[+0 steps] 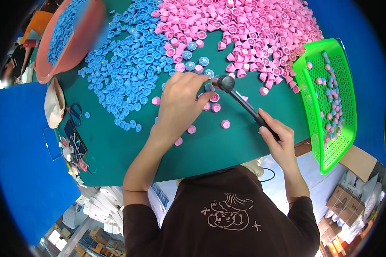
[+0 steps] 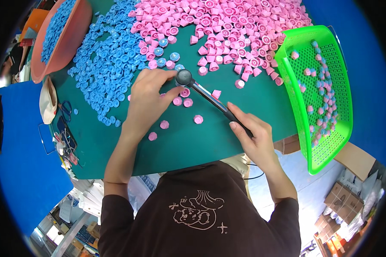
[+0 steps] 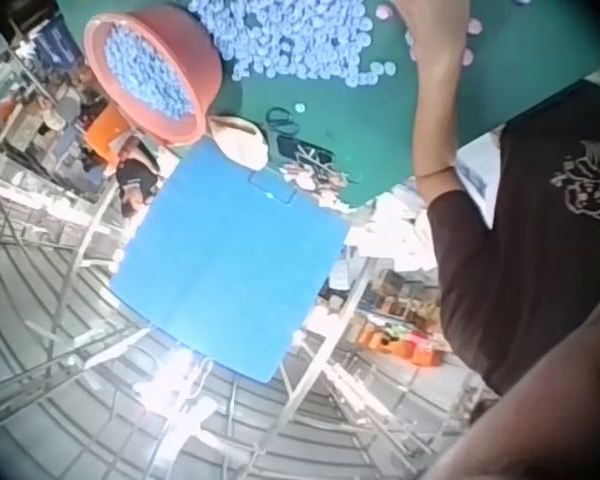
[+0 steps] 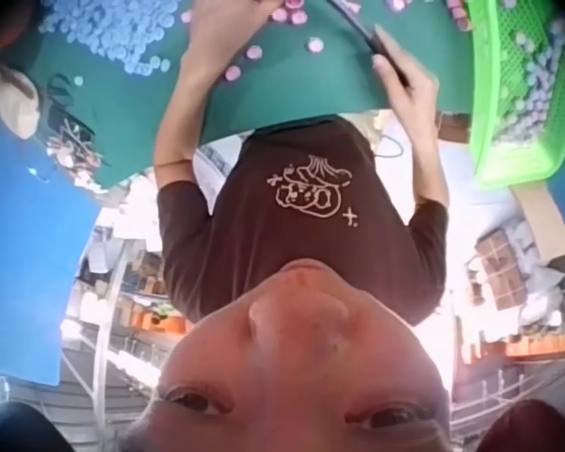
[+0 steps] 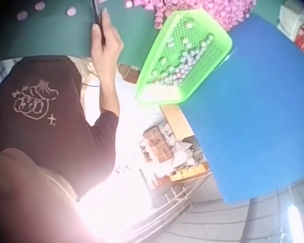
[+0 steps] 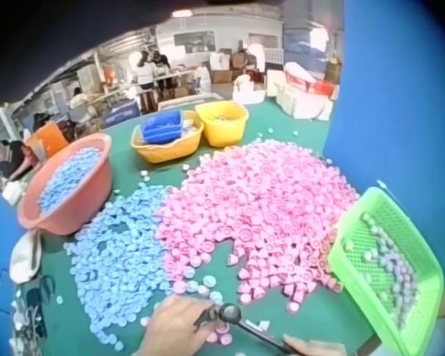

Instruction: Assembling pink and blue plastic toy parts by hand and using a small mallet to press them together.

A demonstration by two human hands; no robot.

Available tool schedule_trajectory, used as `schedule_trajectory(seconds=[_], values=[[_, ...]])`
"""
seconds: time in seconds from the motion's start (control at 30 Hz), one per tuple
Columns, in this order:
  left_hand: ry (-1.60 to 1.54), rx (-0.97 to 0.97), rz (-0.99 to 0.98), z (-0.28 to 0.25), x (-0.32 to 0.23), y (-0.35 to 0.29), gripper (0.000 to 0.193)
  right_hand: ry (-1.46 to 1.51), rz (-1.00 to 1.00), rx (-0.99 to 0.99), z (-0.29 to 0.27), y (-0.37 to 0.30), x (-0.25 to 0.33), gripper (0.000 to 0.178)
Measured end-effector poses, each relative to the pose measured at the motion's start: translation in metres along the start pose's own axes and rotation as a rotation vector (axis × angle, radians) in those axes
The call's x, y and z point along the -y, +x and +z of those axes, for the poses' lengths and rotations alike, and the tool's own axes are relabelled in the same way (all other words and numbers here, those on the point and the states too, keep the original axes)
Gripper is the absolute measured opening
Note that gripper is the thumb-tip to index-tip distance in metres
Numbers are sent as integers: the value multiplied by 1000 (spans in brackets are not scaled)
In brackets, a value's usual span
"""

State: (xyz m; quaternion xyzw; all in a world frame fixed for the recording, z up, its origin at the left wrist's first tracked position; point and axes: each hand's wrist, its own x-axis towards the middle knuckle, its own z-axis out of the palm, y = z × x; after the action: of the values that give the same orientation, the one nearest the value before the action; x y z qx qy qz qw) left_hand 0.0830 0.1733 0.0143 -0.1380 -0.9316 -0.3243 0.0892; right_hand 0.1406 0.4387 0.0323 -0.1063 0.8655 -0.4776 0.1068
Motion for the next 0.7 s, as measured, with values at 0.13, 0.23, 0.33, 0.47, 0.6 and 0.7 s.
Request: schedule_trajectory(seconds=[0.13, 0.23, 0.33, 0.47, 0.6, 0.7], values=[[19, -82, 2, -39, 7, -6, 30, -84, -192, -74, -5, -1, 15, 41], [55, -218, -234, -74, 31, -18, 23, -279, 29, 141, -3, 8, 20, 41], [132, -293, -415, -104, 47, -29, 17, -236, -76, 138, 2, 8, 10, 42], [185, -297, -385, -121, 95, -36, 18, 63, -43, -131, -3, 10, 3, 39], [205, -135, -266, -104, 112, -17, 14, 204, 83, -133, -3, 15, -2, 43], [212, -149, -192, -88, 127, -1, 16, 245, 131, -110, 1, 12, -3, 42]])
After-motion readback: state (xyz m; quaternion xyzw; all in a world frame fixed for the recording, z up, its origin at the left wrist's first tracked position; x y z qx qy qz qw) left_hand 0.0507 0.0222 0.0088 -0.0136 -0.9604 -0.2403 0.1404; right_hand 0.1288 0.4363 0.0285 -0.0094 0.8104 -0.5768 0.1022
